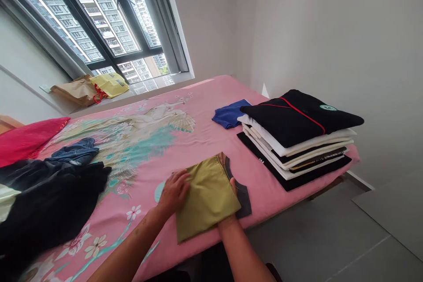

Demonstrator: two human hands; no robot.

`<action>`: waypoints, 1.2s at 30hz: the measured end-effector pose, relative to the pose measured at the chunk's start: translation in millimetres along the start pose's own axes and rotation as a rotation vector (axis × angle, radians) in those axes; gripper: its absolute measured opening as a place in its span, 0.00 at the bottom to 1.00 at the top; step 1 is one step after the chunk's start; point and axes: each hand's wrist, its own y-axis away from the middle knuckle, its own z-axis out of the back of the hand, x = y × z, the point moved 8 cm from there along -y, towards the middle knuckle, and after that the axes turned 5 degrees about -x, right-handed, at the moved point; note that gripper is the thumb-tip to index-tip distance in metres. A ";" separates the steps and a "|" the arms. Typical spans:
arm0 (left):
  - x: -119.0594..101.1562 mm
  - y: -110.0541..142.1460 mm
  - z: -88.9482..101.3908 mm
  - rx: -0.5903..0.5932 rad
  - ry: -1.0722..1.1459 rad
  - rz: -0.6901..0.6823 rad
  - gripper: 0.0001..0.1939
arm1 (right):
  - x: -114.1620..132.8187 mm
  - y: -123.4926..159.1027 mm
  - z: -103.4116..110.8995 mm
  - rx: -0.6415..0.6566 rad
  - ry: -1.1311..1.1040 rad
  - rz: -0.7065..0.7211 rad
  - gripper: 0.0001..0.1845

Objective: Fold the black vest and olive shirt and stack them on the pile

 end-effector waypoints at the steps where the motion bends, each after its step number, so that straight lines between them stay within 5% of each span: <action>1: -9.4 9.1 -6.2 0.037 -0.015 -0.041 0.22 | -4.8 -1.1 -1.0 0.044 -0.058 -0.038 0.45; 6: -25.2 31.3 -22.0 0.158 -0.089 -0.049 0.35 | -13.7 -7.6 13.3 0.070 -0.276 -0.135 0.44; 16: -48.1 30.3 -24.0 0.241 -0.025 -0.163 0.42 | 24.2 -9.5 54.6 0.085 -0.283 -0.185 0.34; 19: -37.0 29.0 -20.0 0.161 -0.044 -0.129 0.36 | 43.4 -10.5 69.7 -0.022 -0.059 -0.102 0.27; 21: -25.2 27.6 -17.4 0.107 -0.071 -0.066 0.31 | 57.9 -7.3 61.4 -0.034 0.126 0.007 0.24; 25: -14.6 26.5 -18.7 0.094 -0.108 -0.011 0.28 | 65.2 7.3 -8.9 0.183 0.439 0.261 0.19; 28: -13.1 25.7 -23.3 0.136 -0.125 0.006 0.29 | 44.1 14.5 -67.0 0.406 0.718 0.440 0.20; 30: -6.8 25.8 -26.8 0.166 -0.133 0.070 0.32 | 19.8 6.9 -84.1 0.497 0.971 0.489 0.22; 32: 2.2 27.5 -30.8 0.191 -0.126 0.152 0.38 | -0.9 -12.7 -77.2 0.479 1.246 0.489 0.25; 36: 13.3 31.8 -35.5 0.173 -0.083 0.227 0.44 | -13.1 -56.5 -26.4 0.249 1.619 0.405 0.30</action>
